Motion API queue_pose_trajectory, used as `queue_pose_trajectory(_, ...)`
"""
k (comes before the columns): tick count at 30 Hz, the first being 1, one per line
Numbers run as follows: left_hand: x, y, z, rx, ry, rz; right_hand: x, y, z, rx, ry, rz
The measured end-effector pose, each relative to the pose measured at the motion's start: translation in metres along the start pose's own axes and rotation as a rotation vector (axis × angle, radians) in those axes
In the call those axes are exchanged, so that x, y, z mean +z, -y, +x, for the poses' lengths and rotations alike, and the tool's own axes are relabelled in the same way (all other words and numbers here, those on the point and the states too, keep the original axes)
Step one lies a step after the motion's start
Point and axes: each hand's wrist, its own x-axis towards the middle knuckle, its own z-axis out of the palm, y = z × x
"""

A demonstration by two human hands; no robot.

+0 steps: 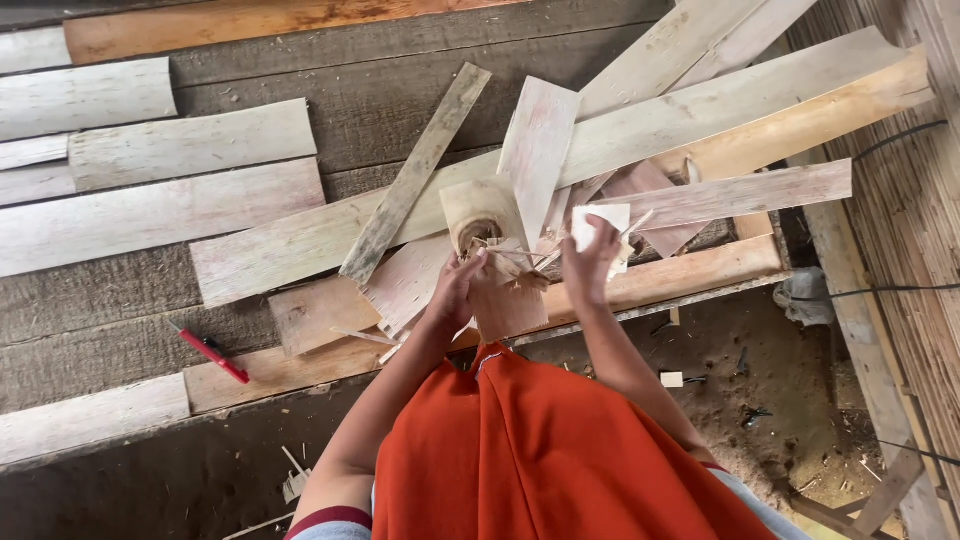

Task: Arranging and cutting thin wood planks using a utility knife on a workshop floor.

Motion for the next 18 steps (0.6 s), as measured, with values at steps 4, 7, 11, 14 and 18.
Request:
queue_pose_trajectory(4,0.020,0.016,0.001,-0.021,0.012,0.021,-0.020,-0.077,0.030,0.185,-0.074,-0.115)
queue_pose_trajectory(7,0.032,0.021,0.000,-0.032,-0.027,0.046,-0.019,-0.126,0.047,0.309,-0.033,-0.176)
queue_pose_trajectory(11,0.046,0.019,-0.003,-0.009,-0.040,0.030,-0.027,-0.131,0.044,0.205,0.050,-0.157)
queue_pose_trajectory(14,0.059,0.011,-0.008,0.029,-0.035,0.014,-0.039,-0.112,0.037,0.121,0.083,-0.090)
queue_pose_trajectory(18,0.051,0.023,0.003,0.063,-0.055,0.015,-0.040,-0.106,0.036,0.216,0.087,0.020)
